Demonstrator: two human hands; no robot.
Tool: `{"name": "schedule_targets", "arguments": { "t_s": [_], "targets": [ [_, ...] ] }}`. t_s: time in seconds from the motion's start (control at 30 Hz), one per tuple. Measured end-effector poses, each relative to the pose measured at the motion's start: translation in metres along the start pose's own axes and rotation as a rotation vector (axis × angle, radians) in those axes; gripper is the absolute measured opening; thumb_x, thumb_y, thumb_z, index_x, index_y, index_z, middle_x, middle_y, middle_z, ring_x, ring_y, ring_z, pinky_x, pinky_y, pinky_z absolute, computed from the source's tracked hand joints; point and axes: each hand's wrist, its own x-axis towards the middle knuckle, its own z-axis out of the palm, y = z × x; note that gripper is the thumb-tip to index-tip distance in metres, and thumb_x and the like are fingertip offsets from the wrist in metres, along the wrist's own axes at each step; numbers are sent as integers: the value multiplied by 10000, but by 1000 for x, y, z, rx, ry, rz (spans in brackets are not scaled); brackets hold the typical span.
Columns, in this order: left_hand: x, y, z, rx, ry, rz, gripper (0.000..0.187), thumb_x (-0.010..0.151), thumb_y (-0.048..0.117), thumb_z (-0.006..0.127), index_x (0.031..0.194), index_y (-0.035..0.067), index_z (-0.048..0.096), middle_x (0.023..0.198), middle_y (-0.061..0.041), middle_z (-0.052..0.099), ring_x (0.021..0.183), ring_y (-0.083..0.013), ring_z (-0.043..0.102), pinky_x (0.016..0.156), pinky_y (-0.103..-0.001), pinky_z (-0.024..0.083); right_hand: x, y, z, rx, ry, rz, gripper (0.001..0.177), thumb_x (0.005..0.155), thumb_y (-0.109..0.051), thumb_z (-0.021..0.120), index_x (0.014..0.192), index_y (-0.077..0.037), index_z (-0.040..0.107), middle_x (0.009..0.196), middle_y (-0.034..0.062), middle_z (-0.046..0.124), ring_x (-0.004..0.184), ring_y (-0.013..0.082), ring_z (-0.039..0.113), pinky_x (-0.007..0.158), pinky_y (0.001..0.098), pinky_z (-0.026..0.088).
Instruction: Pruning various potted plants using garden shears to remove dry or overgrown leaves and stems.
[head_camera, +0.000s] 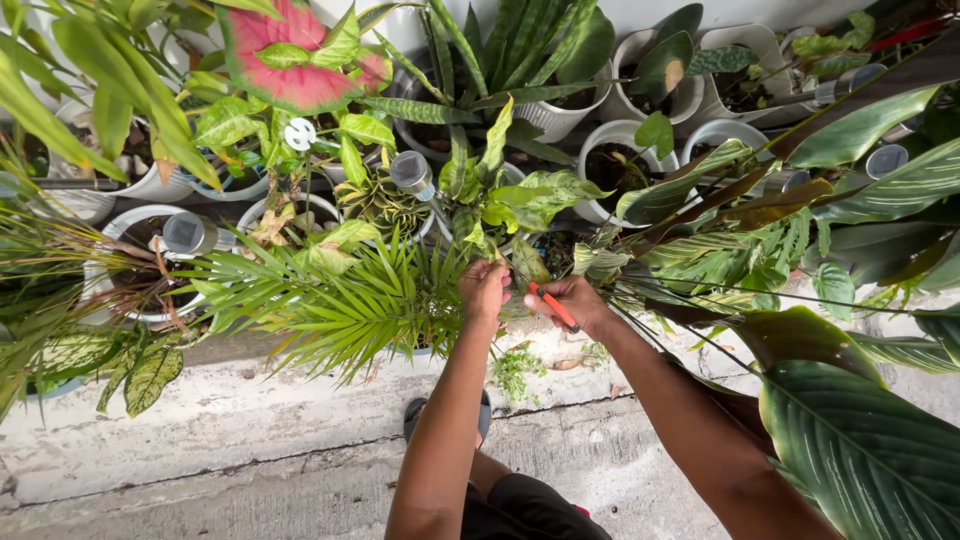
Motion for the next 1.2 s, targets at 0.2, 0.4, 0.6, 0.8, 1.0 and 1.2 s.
{"name": "schedule_targets", "arguments": {
  "t_s": [0.2,0.4,0.6,0.8,1.0,1.2],
  "targets": [
    [-30,-16,-13,312,-172,46,90,932,187,689,990,119,705,888,-31,752,749,-119,723,570,-271,566,-14,-1,1,-29,-23,104,534,754,-505,837,1072,-77,811,561,14,600,449,88,540,405,255,444],
    [-66,-114,-33,440,-299,93,149,904,140,764,916,1,710,821,-84,764,674,-152,725,579,-259,584,-58,51,5,-110,67,-58,526,819,-405,828,1190,-40,754,671,-84,531,592,29,427,501,217,371],
    [-101,-120,-19,1019,-300,156,194,936,284,784,925,90,794,802,-119,733,729,-324,704,698,-431,560,-97,68,8,-7,171,-73,372,872,-345,806,1083,-42,762,639,-84,495,570,33,368,497,230,315],
    [-112,-130,-11,995,-335,280,178,840,244,758,943,100,779,1100,-150,740,978,-324,702,844,-409,535,-115,70,11,128,189,-91,364,885,-372,790,1039,-45,748,639,-99,487,569,17,378,495,224,314],
    [-73,-123,-9,336,-178,104,512,1022,505,656,1126,4,676,1036,-203,663,868,-232,600,699,-326,469,-106,89,9,141,271,100,487,833,-420,788,1204,-108,732,628,-82,559,528,41,450,482,226,395],
    [-55,-35,4,152,-45,-3,310,901,387,710,1087,139,695,1062,79,696,894,-111,688,674,-307,598,-89,126,28,141,229,73,573,859,-436,775,1305,-101,644,687,-79,665,541,50,502,505,222,447]
  ]
}}
